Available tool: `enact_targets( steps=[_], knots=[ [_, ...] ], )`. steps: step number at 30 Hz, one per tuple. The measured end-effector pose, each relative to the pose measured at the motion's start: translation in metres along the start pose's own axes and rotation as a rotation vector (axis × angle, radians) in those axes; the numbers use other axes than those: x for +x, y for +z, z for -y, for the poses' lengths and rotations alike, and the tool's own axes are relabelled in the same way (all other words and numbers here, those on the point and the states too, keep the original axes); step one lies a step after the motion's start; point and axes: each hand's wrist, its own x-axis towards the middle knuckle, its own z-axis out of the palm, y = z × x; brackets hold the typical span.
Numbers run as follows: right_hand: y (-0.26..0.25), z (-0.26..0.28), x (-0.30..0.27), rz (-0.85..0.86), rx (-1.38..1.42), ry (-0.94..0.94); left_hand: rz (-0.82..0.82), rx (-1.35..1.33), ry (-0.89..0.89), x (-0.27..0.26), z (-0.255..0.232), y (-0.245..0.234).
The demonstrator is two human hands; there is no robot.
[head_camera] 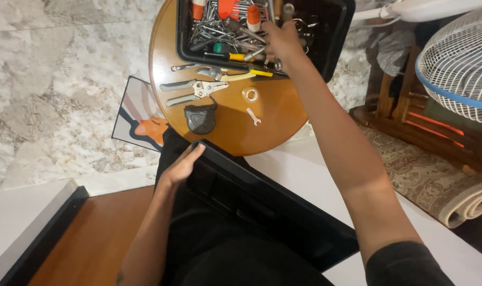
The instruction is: The recorder is organizing a toolbox by removing tools, cleaning a tray with a cloth, and then placing the tools back.
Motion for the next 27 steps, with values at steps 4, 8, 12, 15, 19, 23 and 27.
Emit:
enact_targets(
  steps=[4,8,12,15,19,23,27],
  knots=[
    [0.0,0.011,0.014,0.098,-0.272,-0.003,-0.017,0.027,-0.024,0.007,0.007,-0.004],
    [0.001,0.013,0.019,0.148,-0.502,-0.028,0.039,-0.063,-0.018,0.008,-0.007,0.004],
    [-0.042,-0.078,0.105,0.194,-0.807,-0.639,0.008,-0.049,-0.015,0.007,-0.016,0.005],
    [-0.037,-0.068,0.091,0.236,-0.828,-0.777,-0.044,-0.044,-0.107,0.006,-0.019,0.006],
    [-0.01,-0.002,0.016,0.242,-1.072,-0.486,-0.021,-0.062,-0.065,0.009,-0.021,0.008],
    [-0.006,0.02,-0.015,0.172,-1.372,-0.429,-0.035,-0.068,-0.067,0.013,-0.02,0.014],
    [-0.025,-0.002,-0.004,0.128,-1.359,-0.643,-0.047,-0.038,-0.145,0.011,-0.027,0.019]
  ],
)
